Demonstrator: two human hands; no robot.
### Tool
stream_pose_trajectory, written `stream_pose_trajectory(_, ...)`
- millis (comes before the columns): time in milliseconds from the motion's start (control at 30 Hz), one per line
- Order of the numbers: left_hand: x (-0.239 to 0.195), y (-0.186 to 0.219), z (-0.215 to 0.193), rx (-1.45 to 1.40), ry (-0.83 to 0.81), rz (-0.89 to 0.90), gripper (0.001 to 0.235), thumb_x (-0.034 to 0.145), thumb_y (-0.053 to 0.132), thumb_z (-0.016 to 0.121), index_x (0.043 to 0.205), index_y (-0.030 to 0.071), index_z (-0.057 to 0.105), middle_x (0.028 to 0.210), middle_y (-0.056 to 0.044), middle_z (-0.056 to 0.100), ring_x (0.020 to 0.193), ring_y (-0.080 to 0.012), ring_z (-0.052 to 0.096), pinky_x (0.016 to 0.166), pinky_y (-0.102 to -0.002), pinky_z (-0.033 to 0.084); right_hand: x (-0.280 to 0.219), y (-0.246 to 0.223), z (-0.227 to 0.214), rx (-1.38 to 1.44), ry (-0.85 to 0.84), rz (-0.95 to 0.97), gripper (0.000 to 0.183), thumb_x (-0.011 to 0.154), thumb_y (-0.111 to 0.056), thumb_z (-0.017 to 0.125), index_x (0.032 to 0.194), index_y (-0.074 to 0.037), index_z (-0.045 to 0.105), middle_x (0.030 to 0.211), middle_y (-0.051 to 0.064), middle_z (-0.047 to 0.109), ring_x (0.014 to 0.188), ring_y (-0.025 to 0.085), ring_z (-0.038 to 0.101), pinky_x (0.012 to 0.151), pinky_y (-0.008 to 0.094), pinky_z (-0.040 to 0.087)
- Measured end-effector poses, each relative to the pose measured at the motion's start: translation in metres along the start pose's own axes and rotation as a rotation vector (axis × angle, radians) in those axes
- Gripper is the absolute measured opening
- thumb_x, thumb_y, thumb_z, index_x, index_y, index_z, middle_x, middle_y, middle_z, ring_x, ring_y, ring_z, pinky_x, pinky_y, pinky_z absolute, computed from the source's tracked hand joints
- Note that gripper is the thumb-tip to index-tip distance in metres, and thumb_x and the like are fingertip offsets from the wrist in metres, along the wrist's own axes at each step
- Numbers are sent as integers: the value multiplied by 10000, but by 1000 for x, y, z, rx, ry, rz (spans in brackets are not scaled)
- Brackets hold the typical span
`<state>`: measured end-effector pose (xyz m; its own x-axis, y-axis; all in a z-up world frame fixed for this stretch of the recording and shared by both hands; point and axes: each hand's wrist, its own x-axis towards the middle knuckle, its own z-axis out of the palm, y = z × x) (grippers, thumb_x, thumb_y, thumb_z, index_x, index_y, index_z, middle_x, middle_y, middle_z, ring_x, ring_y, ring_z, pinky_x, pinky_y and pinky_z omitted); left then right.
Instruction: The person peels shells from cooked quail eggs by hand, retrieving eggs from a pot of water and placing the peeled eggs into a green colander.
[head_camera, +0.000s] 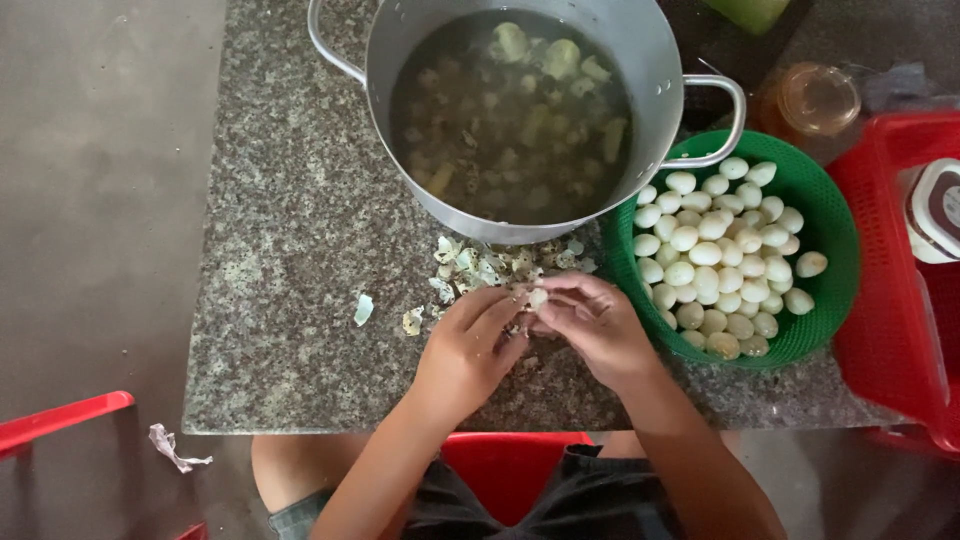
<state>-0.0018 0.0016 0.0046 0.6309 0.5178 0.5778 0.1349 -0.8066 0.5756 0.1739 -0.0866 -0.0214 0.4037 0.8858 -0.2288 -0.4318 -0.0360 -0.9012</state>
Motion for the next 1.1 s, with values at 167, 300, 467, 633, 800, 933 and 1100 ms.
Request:
stream_pose_trajectory(167, -10, -7, 8, 93, 13, 81, 290, 906, 128, 794, 1117, -29, 672, 975, -142, 631, 944, -291, 720, 779, -384, 647, 7, 28, -25, 4, -96, -79, 300, 818, 111, 767, 1067, 118, 598, 997, 254, 689, 847, 282, 752, 761, 459, 652)
stream_pose_trajectory(300, -29, -22, 28, 230, 49, 210, 333, 979, 309, 667, 1054, -15, 685, 970, -153, 634, 917, -297, 712, 758, -384, 635, 5, 18, -15, -6, -167, -126, 283, 835, 118, 752, 1061, 108, 582, 955, 262, 689, 806, 275, 766, 743, 454, 659)
stream_pose_trajectory(467, -14, -13, 15, 262, 61, 295, 243, 1002, 219, 644, 1016, -22, 669, 893, -166, 580, 798, -284, 664, 698, -367, 625, 1, 21, -16, -3, -172, -132, 291, 810, 136, 763, 1043, 107, 592, 975, 285, 692, 867, 316, 756, 726, 444, 658)
stream_pose_trajectory(633, -24, -17, 27, 131, 101, 173, 296, 970, 299, 697, 979, 4, 681, 871, -138, 587, 739, -282, 670, 600, -358, 605, 1, 19, -17, -17, -185, -164, 285, 768, 150, 793, 1005, 155, 636, 965, 325, 710, 829, 347, 758, 701, 474, 662)
stream_pose_trajectory(800, 0, 3, -2, -112, 62, 124, 255, 917, 99, 750, 1129, -14, 664, 932, -177, 637, 793, -351, 710, 645, -432, 628, 1, 7, -14, 107, -222, -141, 236, 810, 177, 730, 1003, 123, 606, 932, 308, 666, 796, 340, 739, 635, 448, 652)
stream_pose_trajectory(933, 3, 4, -6, -156, 36, 143, 134, 976, 34, 622, 1100, -16, 626, 955, -168, 648, 805, -343, 718, 675, -406, 629, -4, -16, 11, 89, -220, -171, 236, 808, 139, 772, 985, 77, 629, 933, 281, 677, 800, 303, 737, 648, 369, 646)
stream_pose_trajectory(1100, -9, -2, 6, 22, 1, 197, 158, 939, 13, 690, 1090, -25, 662, 905, -172, 640, 771, -323, 722, 654, -368, 630, -3, -2, -2, -56, -202, -202, 288, 739, 164, 819, 947, 91, 634, 953, 317, 702, 798, 279, 709, 627, 358, 606)
